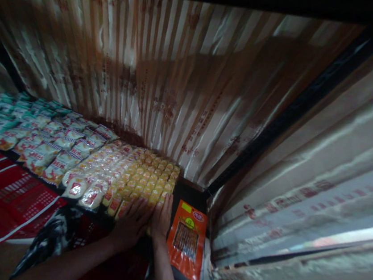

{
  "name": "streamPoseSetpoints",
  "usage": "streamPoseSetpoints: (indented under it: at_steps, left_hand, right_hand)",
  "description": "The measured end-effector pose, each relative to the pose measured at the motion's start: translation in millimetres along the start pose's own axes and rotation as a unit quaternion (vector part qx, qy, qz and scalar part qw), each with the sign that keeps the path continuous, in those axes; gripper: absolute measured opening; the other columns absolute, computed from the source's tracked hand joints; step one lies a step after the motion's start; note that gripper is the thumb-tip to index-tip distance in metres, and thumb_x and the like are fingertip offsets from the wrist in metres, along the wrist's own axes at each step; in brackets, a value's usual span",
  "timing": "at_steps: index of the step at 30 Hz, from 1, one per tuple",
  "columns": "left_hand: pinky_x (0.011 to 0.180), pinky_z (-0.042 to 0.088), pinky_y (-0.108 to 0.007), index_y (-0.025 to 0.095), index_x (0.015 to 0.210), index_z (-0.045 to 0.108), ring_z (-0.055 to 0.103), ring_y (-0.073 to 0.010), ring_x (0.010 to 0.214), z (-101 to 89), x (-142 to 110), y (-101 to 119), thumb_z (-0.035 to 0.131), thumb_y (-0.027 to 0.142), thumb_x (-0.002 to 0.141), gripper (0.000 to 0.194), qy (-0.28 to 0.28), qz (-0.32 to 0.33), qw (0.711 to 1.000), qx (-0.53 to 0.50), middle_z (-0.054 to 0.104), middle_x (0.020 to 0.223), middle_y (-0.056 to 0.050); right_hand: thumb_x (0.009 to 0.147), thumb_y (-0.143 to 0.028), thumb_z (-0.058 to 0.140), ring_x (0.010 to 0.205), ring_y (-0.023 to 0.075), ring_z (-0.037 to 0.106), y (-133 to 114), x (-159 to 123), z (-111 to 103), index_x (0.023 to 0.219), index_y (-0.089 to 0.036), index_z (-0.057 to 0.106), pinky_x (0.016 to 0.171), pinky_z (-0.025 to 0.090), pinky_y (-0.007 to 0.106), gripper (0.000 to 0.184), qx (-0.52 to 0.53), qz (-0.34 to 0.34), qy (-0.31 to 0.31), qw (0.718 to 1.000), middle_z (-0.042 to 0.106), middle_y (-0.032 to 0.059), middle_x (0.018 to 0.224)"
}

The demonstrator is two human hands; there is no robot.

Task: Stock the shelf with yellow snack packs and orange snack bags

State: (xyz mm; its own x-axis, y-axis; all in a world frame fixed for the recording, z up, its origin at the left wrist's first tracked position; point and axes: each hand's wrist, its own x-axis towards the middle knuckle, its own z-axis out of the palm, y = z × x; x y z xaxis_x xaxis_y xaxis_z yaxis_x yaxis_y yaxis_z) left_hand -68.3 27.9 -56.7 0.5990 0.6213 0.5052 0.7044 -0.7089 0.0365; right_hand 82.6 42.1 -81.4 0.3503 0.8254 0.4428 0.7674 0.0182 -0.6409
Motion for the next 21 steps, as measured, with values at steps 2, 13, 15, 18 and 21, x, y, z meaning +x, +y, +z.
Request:
streamPoseSetpoints:
  at_steps: [2, 13, 15, 18, 21]
  left_hand:
    - [0.113, 0.018, -0.045, 0.024, 0.148, 0.026, 0.023, -0.0261, 0.140, -2.4, -1, -1, 0.042, 0.037, 0.094, 0.057, 0.005, 0.002, 1.000, 0.002, 0.036, 0.149, -0.008]
    - [0.114, 0.018, -0.045, 0.022, 0.141, 0.039, 0.023, -0.0260, 0.141, -10.2, -32, -35, 0.041, 0.033, 0.094, 0.049, 0.064, -0.098, 0.991, 0.067, 0.038, 0.149, -0.010]
    - [0.114, 0.018, -0.046, 0.022, 0.142, 0.039, 0.022, -0.0261, 0.142, -9.6, -35, -42, 0.040, 0.032, 0.094, 0.048, 0.069, -0.100, 0.990, 0.071, 0.036, 0.149, -0.010]
    - [0.113, 0.018, -0.048, 0.020, 0.140, 0.041, 0.022, -0.0280, 0.142, -9.1, -36, -50, 0.041, 0.033, 0.094, 0.048, 0.073, -0.095, 0.990, 0.068, 0.036, 0.149, -0.013]
    - [0.113, 0.020, -0.049, 0.019, 0.138, 0.044, 0.024, -0.0280, 0.141, -7.0, -36, -54, 0.040, 0.034, 0.094, 0.046, 0.075, -0.103, 0.990, 0.056, 0.038, 0.148, -0.014]
  right_hand:
    - [0.096, -0.037, 0.016, 0.141, 0.0245, 0.023, 0, -2, -2, 0.143, -0.008, 0.030, 0.109, 0.028, 0.051, 0.057, -0.005, 0.006, 0.012, 1.000, 0.034, 0.0197, 0.147]
    - [0.097, -0.034, 0.029, 0.139, 0.0323, 0.026, -56, -47, -2, 0.140, -0.012, 0.038, 0.104, 0.030, 0.061, 0.050, -0.091, -0.130, -0.012, 0.987, 0.035, 0.0214, 0.147]
    - [0.096, -0.034, 0.030, 0.139, 0.0329, 0.025, -62, -48, 7, 0.139, -0.011, 0.040, 0.102, 0.031, 0.062, 0.049, -0.099, -0.130, -0.015, 0.986, 0.035, 0.0221, 0.147]
    - [0.096, -0.032, 0.030, 0.140, 0.0331, 0.022, -64, -47, 17, 0.136, -0.008, 0.044, 0.102, 0.033, 0.061, 0.048, -0.112, -0.139, -0.020, 0.984, 0.035, 0.0244, 0.146]
    - [0.095, -0.031, 0.032, 0.141, 0.0328, 0.021, -63, -46, 21, 0.134, -0.006, 0.045, 0.102, 0.032, 0.060, 0.048, -0.127, -0.143, -0.020, 0.981, 0.035, 0.0257, 0.145]
